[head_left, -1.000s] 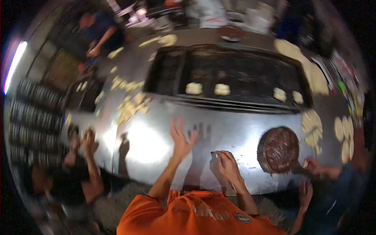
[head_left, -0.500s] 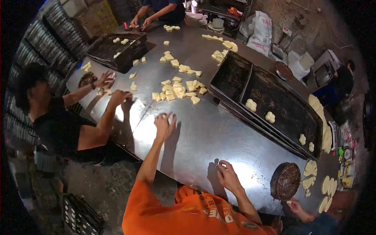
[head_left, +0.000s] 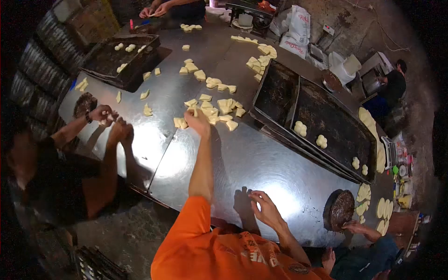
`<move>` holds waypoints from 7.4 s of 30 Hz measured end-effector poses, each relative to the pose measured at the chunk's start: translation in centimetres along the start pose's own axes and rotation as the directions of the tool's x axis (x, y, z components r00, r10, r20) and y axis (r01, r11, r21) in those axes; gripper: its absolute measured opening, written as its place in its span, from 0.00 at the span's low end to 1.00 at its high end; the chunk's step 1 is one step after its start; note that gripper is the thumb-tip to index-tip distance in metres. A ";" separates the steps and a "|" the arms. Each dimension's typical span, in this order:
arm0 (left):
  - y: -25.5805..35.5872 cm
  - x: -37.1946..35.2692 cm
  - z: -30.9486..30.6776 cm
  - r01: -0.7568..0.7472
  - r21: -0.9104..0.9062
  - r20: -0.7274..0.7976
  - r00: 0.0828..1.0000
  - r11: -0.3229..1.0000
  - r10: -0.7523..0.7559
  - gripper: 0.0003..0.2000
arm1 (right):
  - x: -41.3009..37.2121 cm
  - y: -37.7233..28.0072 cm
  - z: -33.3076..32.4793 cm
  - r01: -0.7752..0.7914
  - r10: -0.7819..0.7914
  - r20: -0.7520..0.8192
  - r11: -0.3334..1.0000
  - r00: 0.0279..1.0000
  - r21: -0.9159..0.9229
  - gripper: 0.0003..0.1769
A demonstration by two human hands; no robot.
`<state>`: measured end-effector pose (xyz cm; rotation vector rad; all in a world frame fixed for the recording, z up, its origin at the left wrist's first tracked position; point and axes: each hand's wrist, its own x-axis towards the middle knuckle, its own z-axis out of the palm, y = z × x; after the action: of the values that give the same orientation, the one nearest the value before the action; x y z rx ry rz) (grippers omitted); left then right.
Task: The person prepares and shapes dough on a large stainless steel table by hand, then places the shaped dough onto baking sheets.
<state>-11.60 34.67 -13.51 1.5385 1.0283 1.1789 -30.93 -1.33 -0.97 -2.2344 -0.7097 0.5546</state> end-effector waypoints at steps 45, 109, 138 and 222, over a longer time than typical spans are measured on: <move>13.0 -31.2 -27.3 0.048 0.148 0.910 0.384 0.988 -0.156 0.14 | -12.8 6.0 0.7 0.077 0.104 -0.463 0.931 0.880 0.356 0.11; 3.8 -12.1 -4.2 -0.160 0.010 0.698 0.708 0.987 0.107 0.17 | 2.5 9.4 -2.1 0.060 0.011 -0.379 0.983 0.925 0.176 0.13; -0.1 -29.5 -25.6 -0.809 0.141 0.878 0.368 0.571 0.305 0.12 | -13.3 13.3 5.8 0.139 -0.353 -0.478 0.894 0.804 -0.425 0.05; 19.2 -39.9 -13.3 0.024 -0.098 0.967 -0.235 0.995 0.101 0.17 | -25.2 28.8 -19.3 0.130 0.686 -0.326 0.323 0.651 0.937 0.13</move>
<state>-30.76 -5.80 -1.82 1.7379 -0.3208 -0.3776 -29.72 -43.92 -5.24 -1.2085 0.4688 0.1157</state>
